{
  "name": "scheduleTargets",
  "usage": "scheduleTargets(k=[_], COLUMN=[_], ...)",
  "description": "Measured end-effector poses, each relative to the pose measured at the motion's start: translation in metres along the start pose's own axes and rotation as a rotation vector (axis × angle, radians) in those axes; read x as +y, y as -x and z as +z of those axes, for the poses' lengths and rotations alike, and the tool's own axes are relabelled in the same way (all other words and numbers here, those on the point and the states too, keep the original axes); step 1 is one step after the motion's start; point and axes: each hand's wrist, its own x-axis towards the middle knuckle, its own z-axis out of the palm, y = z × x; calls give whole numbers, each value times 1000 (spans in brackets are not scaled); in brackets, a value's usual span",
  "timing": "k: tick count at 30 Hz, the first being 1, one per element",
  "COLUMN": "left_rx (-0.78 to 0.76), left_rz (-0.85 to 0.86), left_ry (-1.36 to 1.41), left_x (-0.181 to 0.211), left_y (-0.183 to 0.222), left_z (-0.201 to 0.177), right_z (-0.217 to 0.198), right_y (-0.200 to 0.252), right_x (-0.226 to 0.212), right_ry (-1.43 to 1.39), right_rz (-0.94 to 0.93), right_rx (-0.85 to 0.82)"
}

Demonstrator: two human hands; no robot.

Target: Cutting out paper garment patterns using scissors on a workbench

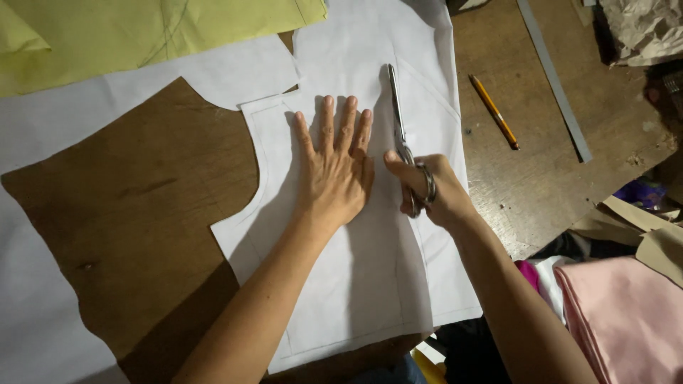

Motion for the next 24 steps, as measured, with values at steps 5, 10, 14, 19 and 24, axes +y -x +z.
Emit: scheduleTargets(k=[5, 10, 14, 19, 24], left_rx=[22, 27, 35, 22, 18], left_rz=[8, 8, 0, -1, -1], left_ry=[15, -6, 16, 38, -23], left_x=[-2, -1, 0, -3, 1], left_y=[-1, 0, 0, -5, 0], left_z=[3, 0, 1, 10, -1], right_z=[2, 3, 3, 2, 6], right_y=[-6, -7, -6, -10, -18], right_x=[-8, -6, -8, -16, -21], right_ry=[-66, -74, -78, -66, -78], right_rz=[-16, -17, -27, -78, -48], right_rx=[19, 27, 51, -1, 38])
